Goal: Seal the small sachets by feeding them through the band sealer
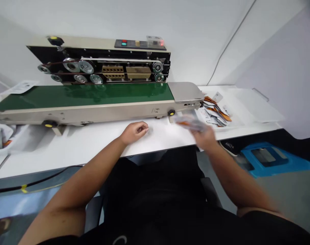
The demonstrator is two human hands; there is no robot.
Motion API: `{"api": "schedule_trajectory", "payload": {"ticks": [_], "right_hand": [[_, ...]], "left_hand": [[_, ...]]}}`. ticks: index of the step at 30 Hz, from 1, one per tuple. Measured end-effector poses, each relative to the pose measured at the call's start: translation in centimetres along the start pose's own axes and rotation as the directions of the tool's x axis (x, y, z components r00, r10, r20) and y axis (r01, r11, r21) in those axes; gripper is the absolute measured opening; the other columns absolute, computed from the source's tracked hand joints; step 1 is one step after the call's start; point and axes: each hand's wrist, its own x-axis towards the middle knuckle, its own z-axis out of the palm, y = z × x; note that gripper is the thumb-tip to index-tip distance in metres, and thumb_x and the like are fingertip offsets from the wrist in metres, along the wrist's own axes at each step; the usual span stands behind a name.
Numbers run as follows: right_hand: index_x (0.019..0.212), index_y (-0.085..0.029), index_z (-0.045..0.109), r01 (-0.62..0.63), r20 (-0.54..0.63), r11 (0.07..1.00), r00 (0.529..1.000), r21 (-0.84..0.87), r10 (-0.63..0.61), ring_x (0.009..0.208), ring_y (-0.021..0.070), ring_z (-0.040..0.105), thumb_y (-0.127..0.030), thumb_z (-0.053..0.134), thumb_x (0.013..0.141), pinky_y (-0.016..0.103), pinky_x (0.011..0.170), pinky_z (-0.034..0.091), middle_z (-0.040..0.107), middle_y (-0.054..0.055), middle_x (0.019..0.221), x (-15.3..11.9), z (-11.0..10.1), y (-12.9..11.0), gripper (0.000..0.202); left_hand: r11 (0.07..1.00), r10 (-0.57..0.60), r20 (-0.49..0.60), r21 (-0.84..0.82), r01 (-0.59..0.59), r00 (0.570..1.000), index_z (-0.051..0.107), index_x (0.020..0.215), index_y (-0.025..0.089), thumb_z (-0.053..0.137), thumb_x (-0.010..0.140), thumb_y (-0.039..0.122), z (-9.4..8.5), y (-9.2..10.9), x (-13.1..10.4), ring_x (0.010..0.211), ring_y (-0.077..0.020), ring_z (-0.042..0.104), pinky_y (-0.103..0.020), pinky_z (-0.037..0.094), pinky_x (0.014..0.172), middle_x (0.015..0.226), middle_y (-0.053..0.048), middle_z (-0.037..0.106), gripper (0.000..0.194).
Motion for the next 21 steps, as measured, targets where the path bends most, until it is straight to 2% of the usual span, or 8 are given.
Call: {"api": "schedule_trajectory", "payload": {"ticks": [2, 4, 6, 8, 11, 14, 18, 21], "right_hand": [[0.149, -0.029, 0.064, 0.221, 0.203, 0.975, 0.956, -0.032, -0.21, 0.147, 0.0268, 0.057, -0.018, 0.053, 0.1, 0.052, 0.126, 0.047, 0.063, 0.005, 0.154, -0.9, 5.3, -1.6, 0.051], [0.152, -0.029, 0.063, 0.298, 0.308, 0.952, 0.914, -0.069, -0.264, 0.156, 0.0221, 0.046, -0.008, 0.044, 0.098, 0.049, 0.131, 0.041, 0.056, 0.002, 0.161, -0.4, 9.8, -2.0, 0.061], [0.156, -0.026, 0.059, 0.249, 0.345, 0.961, 0.918, -0.121, -0.195, 0.162, 0.0205, 0.036, -0.002, 0.039, 0.094, 0.051, 0.134, 0.035, 0.052, 0.002, 0.164, 0.8, 12.9, -1.3, 0.069], [0.159, -0.022, 0.056, 0.16, 0.363, 0.974, 0.927, -0.161, -0.092, 0.164, 0.0227, 0.03, 0.0, 0.042, 0.089, 0.054, 0.135, 0.031, 0.048, 0.006, 0.167, 1.8, 14.6, -0.4, 0.074], [0.164, -0.018, 0.048, 0.117, 0.412, 0.979, 0.91, -0.169, -0.037, 0.167, 0.0298, 0.023, -0.006, 0.057, 0.083, 0.057, 0.136, 0.026, 0.036, 0.011, 0.173, 2.0, 15.0, 0.4, 0.082], [0.167, -0.024, 0.044, 0.178, 0.494, 0.974, 0.865, -0.144, -0.085, 0.168, 0.0356, 0.017, -0.025, 0.072, 0.086, 0.064, 0.135, 0.016, 0.028, 0.01, 0.177, 1.5, 14.1, 0.2, 0.086], [0.168, -0.026, 0.041, 0.189, 0.511, 0.977, 0.852, -0.094, -0.116, 0.166, 0.0362, 0.021, -0.049, 0.072, 0.093, 0.066, 0.134, 0.018, 0.034, 0.011, 0.175, 1.3, 13.5, -0.3, 0.084], [0.167, -0.027, 0.041, 0.165, 0.437, 0.984, 0.892, -0.067, -0.12, 0.165, 0.0325, 0.026, -0.046, 0.063, 0.1, 0.06, 0.134, 0.026, 0.04, 0.01, 0.172, 1.3, 13.7, -0.4, 0.073]], "left_hand": [[1.0, 0.014, -0.041, 0.006, -0.014, 0.999, 0.07, 0.103, 0.019, 0.061, 0.101, 0.046, -0.3, -0.4, -0.2, 0.078, -0.0167, 0.066, -0.028, 0.052, 0.072, 0.093, -0.005, 0.075, 0.029], [0.999, 0.022, -0.082, -0.034, -0.025, 0.996, 0.069, 0.112, 0.018, 0.057, 0.102, 0.052, -0.7, -0.9, -0.4, 0.084, -0.0189, 0.07, -0.031, 0.056, 0.077, 0.105, -0.009, 0.077, 0.037], [0.998, 0.019, -0.097, -0.053, -0.024, 0.995, 0.068, 0.123, 0.017, 0.056, 0.102, 0.059, -1.0, -1.3, -0.5, 0.09, -0.0211, 0.073, -0.033, 0.059, 0.08, 0.117, -0.013, 0.076, 0.048], [1.0, 0.012, -0.057, 0.005, -0.011, 0.998, 0.066, 0.135, 0.018, 0.059, 0.099, 0.066, -1.0, -1.5, -0.5, 0.095, -0.0233, 0.075, -0.035, 0.06, 0.084, 0.13, -0.015, 0.072, 0.061], [0.987, 0.026, 0.07, 0.156, -0.037, 0.997, 0.054, 0.157, 0.023, 0.063, 0.095, 0.071, -0.6, -1.5, -0.4, 0.117, -0.0284, 0.072, -0.041, 0.057, 0.102, 0.155, -0.015, 0.06, 0.079], [0.965, 0.079, 0.156, 0.235, -0.114, 0.985, 0.044, 0.166, 0.025, 0.062, 0.097, 0.07, 0.1, -1.7, -0.4, 0.142, -0.0327, 0.058, -0.047, 0.045, 0.119, 0.165, -0.013, 0.051, 0.084], [0.955, 0.134, 0.162, 0.244, -0.171, 0.978, 0.052, 0.161, 0.026, 0.066, 0.099, 0.06, 0.4, -2.1, -0.5, 0.127, -0.0301, 0.065, -0.047, 0.048, 0.111, 0.156, -0.013, 0.061, 0.072], [0.949, 0.17, 0.122, 0.246, -0.196, 0.978, 0.062, 0.152, 0.027, 0.069, 0.099, 0.055, 0.3, -2.2, -0.4, 0.119, -0.0285, 0.068, -0.045, 0.049, 0.107, 0.147, -0.013, 0.068, 0.06]]}}
